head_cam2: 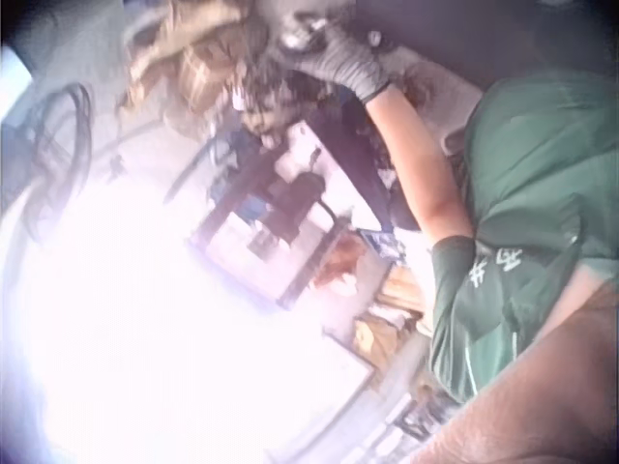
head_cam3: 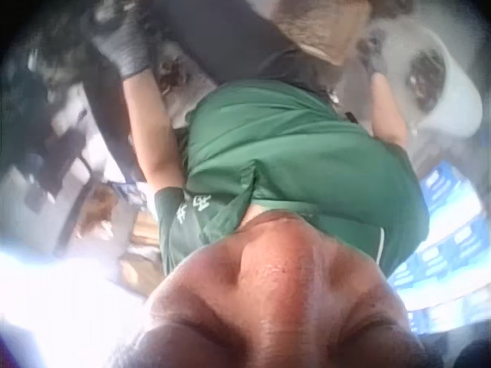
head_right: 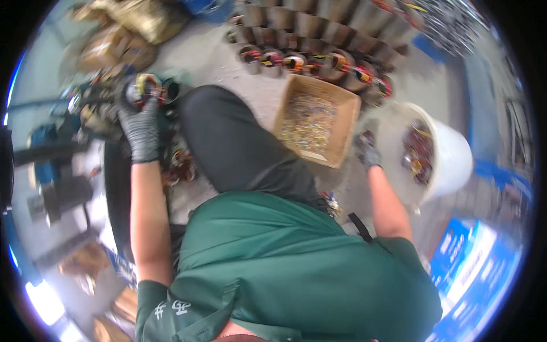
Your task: Assembling and finishing motor components using a press and wire-finishing tools.
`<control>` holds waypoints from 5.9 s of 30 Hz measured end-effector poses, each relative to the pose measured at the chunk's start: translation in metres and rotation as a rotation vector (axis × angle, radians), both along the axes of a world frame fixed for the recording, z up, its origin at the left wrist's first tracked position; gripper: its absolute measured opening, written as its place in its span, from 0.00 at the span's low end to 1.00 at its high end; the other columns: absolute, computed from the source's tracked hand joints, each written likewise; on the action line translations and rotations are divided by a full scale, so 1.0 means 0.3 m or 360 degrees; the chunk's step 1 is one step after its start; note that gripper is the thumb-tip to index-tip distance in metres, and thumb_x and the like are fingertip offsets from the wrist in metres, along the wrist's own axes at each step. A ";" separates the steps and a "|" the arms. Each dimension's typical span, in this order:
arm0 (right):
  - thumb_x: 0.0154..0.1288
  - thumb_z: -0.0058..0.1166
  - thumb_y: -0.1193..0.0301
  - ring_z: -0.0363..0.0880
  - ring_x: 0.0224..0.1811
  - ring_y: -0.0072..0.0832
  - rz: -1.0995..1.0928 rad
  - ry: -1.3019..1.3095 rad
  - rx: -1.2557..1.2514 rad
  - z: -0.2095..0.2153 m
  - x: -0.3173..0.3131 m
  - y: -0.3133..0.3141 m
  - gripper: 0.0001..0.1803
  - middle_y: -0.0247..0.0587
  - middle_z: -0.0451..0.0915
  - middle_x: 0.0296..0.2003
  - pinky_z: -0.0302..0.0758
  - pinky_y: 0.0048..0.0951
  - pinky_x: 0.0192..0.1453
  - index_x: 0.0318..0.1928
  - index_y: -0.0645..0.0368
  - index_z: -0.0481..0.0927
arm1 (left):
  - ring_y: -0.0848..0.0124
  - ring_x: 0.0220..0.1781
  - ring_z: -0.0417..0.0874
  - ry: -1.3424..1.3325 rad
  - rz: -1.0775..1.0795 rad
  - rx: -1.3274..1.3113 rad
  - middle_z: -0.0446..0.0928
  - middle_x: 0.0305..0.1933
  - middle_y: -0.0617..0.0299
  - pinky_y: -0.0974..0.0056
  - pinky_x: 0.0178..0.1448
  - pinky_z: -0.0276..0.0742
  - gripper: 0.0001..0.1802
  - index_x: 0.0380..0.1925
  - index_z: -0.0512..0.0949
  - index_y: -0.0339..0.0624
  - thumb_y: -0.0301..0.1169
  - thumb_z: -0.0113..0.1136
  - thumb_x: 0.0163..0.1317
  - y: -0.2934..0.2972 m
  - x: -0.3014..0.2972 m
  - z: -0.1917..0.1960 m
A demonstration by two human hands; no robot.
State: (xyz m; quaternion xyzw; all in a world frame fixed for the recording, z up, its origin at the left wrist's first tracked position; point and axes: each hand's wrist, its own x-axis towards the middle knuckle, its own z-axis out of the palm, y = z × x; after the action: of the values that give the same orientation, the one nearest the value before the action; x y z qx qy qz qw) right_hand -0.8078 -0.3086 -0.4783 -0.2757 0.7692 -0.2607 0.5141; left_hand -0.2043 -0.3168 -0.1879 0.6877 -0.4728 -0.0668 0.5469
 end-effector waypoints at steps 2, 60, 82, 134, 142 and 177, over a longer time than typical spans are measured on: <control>0.63 0.60 0.36 0.72 0.22 0.26 0.0237 0.0361 0.0037 -0.055 -0.135 -0.016 0.36 0.35 0.79 0.27 0.70 0.31 0.26 0.55 0.55 0.83 | 0.63 0.53 0.82 -0.0003 0.0160 0.0366 0.79 0.49 0.53 0.60 0.58 0.78 0.31 0.57 0.73 0.40 0.22 0.73 0.52 0.085 0.140 -0.149; 0.66 0.53 0.70 0.66 0.15 0.14 0.0444 -0.2149 -0.0442 0.743 0.540 -0.202 0.06 0.27 0.72 0.20 0.64 0.20 0.19 0.43 0.54 0.76 | 0.64 0.54 0.85 0.1781 -0.1656 0.1312 0.82 0.57 0.53 0.59 0.59 0.83 0.34 0.66 0.70 0.34 0.37 0.69 0.64 -0.156 -0.675 -0.094; 0.58 0.74 0.72 0.75 0.26 0.15 0.0662 -0.0603 -0.0767 0.767 0.625 -0.187 0.29 0.31 0.81 0.33 0.71 0.19 0.27 0.57 0.59 0.73 | 0.47 0.49 0.86 -0.0101 -0.0981 0.1031 0.84 0.45 0.40 0.52 0.55 0.81 0.29 0.55 0.77 0.36 0.33 0.70 0.52 -0.167 -0.728 -0.147; 0.74 0.53 0.53 0.76 0.14 0.28 0.0502 -0.1073 -0.0159 0.696 0.636 -0.057 0.19 0.35 0.75 0.17 0.74 0.29 0.17 0.47 0.56 0.75 | 0.70 0.42 0.88 0.0806 -0.1114 0.1192 0.86 0.42 0.54 0.61 0.43 0.88 0.13 0.52 0.83 0.39 0.26 0.60 0.69 -0.183 -0.744 -0.154; 0.76 0.48 0.55 0.82 0.23 0.33 0.0596 -0.1369 -0.0023 0.710 0.634 -0.038 0.23 0.41 0.81 0.26 0.80 0.36 0.28 0.61 0.56 0.73 | 0.66 0.43 0.88 0.0862 -0.1111 0.1186 0.85 0.45 0.55 0.56 0.36 0.91 0.11 0.52 0.82 0.42 0.27 0.57 0.73 -0.213 -0.736 -0.288; 0.59 0.70 0.59 0.78 0.53 0.57 0.1308 0.0744 -0.1212 0.708 0.715 0.009 0.37 0.62 0.76 0.50 0.78 0.49 0.55 0.63 0.66 0.70 | 0.65 0.35 0.88 0.1025 -0.0692 0.1071 0.87 0.35 0.50 0.59 0.42 0.83 0.12 0.44 0.85 0.35 0.22 0.64 0.58 -0.222 -0.739 -0.284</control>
State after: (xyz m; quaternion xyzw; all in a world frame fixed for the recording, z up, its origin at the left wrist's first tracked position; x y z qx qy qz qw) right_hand -0.5933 -0.3060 -0.2657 -0.7646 0.5450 -0.2303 0.2554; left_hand -0.4260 -0.3835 -0.2731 0.6559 -0.3648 -0.5359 0.3866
